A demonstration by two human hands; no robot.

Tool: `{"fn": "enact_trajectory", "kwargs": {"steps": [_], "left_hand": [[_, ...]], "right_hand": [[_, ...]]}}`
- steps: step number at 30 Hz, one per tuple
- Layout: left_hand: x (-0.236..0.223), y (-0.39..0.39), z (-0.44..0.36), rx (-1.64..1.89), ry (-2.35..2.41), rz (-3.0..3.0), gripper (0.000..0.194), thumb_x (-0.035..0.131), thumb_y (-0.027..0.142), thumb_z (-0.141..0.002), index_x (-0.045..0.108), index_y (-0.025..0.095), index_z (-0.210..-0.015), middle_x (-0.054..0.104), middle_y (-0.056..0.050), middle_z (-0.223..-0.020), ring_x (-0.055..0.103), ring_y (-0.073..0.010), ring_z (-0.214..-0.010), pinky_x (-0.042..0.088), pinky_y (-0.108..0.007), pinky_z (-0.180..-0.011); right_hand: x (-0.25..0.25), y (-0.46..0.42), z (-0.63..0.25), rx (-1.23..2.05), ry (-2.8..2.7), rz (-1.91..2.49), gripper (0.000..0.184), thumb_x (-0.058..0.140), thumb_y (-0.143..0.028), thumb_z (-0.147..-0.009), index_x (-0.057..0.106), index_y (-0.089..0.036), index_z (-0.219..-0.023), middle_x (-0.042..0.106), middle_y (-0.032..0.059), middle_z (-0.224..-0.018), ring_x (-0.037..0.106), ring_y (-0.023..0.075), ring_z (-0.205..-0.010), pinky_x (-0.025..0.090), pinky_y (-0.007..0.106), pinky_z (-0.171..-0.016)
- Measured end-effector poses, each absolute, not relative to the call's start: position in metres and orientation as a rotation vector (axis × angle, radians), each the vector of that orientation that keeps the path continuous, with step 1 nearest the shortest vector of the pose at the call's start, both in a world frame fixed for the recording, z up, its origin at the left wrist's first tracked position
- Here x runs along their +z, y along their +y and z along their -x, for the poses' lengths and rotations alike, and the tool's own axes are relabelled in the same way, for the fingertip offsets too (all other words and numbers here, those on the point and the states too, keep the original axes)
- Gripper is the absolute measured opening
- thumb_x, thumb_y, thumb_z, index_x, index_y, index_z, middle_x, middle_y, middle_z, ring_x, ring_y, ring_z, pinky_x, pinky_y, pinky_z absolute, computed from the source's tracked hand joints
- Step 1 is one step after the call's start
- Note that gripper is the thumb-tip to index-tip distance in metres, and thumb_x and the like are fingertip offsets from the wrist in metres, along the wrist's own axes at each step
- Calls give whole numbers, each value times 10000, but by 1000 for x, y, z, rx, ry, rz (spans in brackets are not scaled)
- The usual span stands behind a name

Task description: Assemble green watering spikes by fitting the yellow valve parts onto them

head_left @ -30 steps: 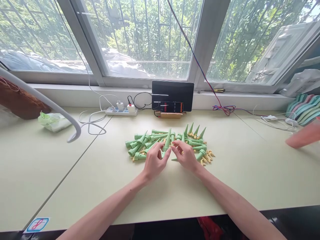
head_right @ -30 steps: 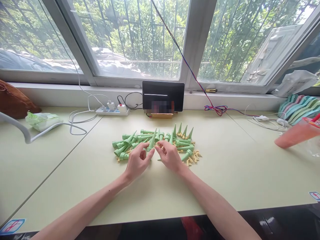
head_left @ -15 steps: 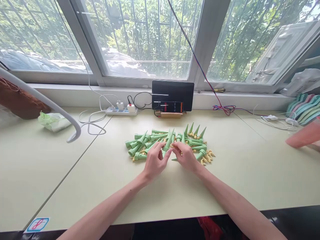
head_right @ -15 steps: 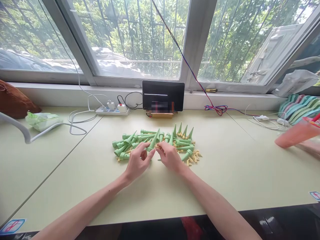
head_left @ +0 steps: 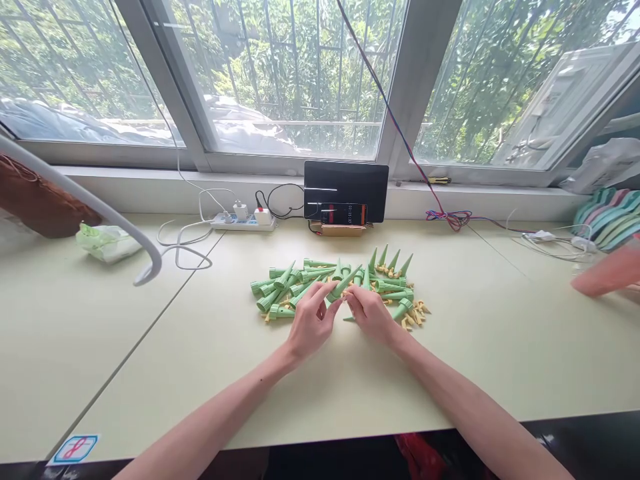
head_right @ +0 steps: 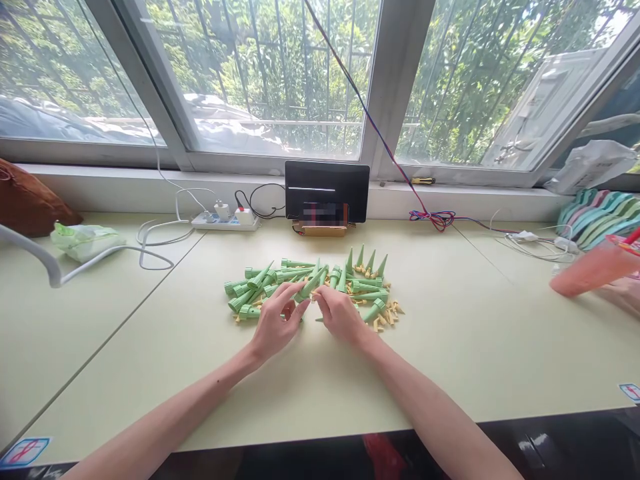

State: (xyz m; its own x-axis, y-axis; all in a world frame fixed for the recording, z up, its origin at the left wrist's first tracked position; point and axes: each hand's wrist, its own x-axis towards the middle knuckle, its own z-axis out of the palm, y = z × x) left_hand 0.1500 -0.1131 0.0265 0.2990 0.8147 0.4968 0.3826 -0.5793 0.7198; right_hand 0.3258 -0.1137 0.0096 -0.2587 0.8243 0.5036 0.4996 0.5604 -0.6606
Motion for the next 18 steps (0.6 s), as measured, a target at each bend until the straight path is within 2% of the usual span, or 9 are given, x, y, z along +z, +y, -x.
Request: {"fn": "enact_trajectory", "kwargs": {"steps": [7, 10, 13, 18], "left_hand": [[24, -113, -150, 1227, 1103, -2099, 273, 535, 293, -947, 581, 242, -1211, 590, -25, -995, 459, -51, -513, 434, -208, -514], [25, -113, -151, 1267, 1168, -2099, 262, 566, 318, -929, 590, 217, -1170, 598, -15, -931, 437, -52, -485, 420, -216, -504], [26, -113, -150, 1325, 1241, -2089, 249, 590, 343, -913, 607, 198, -1115, 588, 1, -845, 413, -54, -461, 398, -221, -491], [30, -114, -151, 1362, 1329, -2052, 237, 599, 370, -904, 626, 180, -1044, 593, 16, -764, 385, -53, -435, 381, -223, -494]], "right_hand": [[11, -113, -325, 476, -1906, 1068, 370, 319, -340, -1050, 485, -203, -748, 515, -15, -661, 444, 121, -562, 375, 247, -575], [15, -114, -322, 462, -1874, 1073, 274, 376, -339, -1036, 572, -196, -907, 601, 19, -769, 531, 137, -640, 433, 256, -618], [17, -116, -321, 452, -1832, 1074, 214, 454, -342, -1009, 568, -197, -1119, 638, 63, -936, 573, 146, -679, 474, 266, -612], [17, -117, -320, 463, -1834, 1020, 199, 528, -336, -976, 557, -217, -1133, 600, 79, -1024, 588, 140, -675, 491, 263, -563]]}}
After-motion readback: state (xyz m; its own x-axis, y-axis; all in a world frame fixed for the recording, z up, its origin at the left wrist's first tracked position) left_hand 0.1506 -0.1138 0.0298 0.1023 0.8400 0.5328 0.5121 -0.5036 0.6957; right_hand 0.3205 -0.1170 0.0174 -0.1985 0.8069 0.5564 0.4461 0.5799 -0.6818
